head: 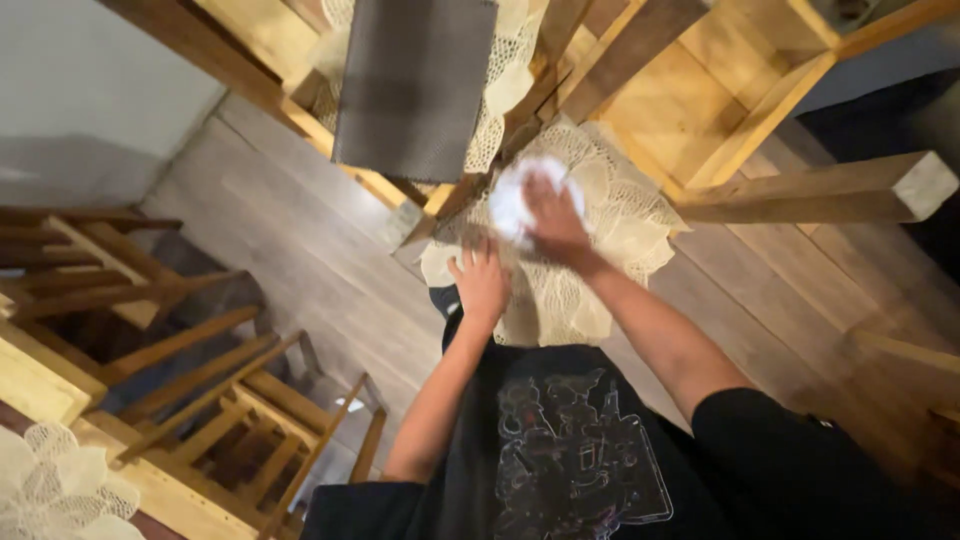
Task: Cleaning and organizing decorative doilies and placemats in a restaurant.
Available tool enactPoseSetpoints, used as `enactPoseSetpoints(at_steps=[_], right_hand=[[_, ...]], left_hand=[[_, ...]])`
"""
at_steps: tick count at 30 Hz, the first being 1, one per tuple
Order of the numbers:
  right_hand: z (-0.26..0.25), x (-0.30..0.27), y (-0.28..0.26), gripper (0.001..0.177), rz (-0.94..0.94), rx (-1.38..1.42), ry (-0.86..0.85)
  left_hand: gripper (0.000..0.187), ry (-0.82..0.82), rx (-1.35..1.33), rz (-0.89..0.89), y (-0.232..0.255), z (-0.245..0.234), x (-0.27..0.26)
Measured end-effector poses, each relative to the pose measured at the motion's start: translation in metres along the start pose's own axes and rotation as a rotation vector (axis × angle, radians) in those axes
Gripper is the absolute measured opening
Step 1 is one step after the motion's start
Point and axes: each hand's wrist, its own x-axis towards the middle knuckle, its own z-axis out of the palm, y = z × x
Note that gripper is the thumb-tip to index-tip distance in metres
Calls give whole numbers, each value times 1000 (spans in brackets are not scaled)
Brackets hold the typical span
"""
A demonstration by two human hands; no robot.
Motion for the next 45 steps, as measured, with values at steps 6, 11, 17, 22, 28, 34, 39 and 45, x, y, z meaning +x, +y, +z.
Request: enactPoseSetpoints(at_steps=[6, 11, 17, 22, 28, 34, 39, 45], right_hand=[[-21, -36, -31, 79, -395, 24, -189], [-66, 1, -2, 65, 23, 42, -238], [-19, -5, -1, 70, 79, -118, 101], [-11, -44, 3, 54, -55, 253, -66], [2, -76, -19, 71, 351, -37, 257], [-30, -72, -56, 77, -178, -81, -19], [-20, -32, -29, 77, 211, -73, 24], [4, -24, -89, 83, 178, 6, 13]], left_hand=[[38, -45, 47, 13, -9, -14, -5], [37, -50, 31, 41, -15, -12, 21], [35, -138, -109, 80, -40, 9, 57], [35, -265, -120, 55, -38, 12, 52], [28, -84, -166, 57, -43, -3, 22], [22, 247, -488, -63, -56, 18, -5], [61, 100, -1168, -517, -101, 97, -47], [32, -341, -1474, -637, -117, 116, -46]])
